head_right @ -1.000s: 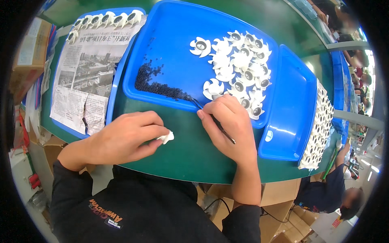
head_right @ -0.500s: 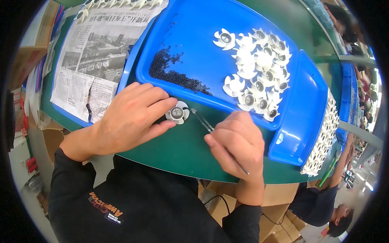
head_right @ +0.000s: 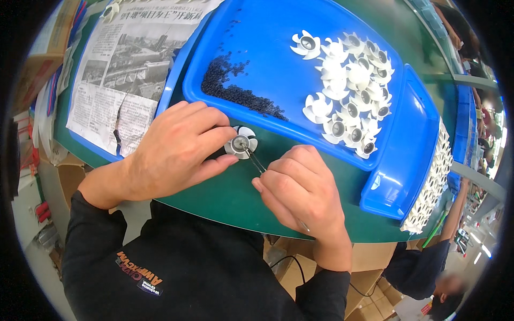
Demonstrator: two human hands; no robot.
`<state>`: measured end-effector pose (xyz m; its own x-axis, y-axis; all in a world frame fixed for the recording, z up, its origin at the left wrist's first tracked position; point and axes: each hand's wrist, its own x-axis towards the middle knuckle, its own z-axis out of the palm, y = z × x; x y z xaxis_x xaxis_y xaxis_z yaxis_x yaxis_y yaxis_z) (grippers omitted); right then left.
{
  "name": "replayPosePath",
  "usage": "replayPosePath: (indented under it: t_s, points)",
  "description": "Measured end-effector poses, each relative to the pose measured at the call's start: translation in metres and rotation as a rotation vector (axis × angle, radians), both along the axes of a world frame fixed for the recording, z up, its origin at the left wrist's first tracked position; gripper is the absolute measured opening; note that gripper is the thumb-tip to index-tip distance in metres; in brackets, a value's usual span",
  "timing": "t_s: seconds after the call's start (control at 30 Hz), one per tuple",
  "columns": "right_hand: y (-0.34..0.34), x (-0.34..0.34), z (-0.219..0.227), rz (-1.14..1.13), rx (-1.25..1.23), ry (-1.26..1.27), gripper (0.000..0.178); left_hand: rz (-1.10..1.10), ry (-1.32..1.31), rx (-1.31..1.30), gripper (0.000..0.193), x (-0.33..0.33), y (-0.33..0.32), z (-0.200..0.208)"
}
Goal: Assemble small components by placing small black parts into white plastic housings using tweezers.
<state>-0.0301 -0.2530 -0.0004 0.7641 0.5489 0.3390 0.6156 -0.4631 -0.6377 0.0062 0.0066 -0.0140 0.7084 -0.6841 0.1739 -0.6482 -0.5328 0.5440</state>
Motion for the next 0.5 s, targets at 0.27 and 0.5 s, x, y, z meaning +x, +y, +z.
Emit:
replayPosePath:
  t_s: [0.27, 0.5]
  points:
    - [0.0000, 0.0005, -0.0008, -0.003, 0.003, -0.005, 0.028, 0.009, -0.015, -0.024, 0.032, 0.0000, -0.0013, -0.0016]
    - [0.0005, 0.0008, -0.0018, 0.004, 0.013, 0.003, 0.029, 0.004, -0.004, -0.021, 0.031, 0.0006, -0.0009, -0.0012]
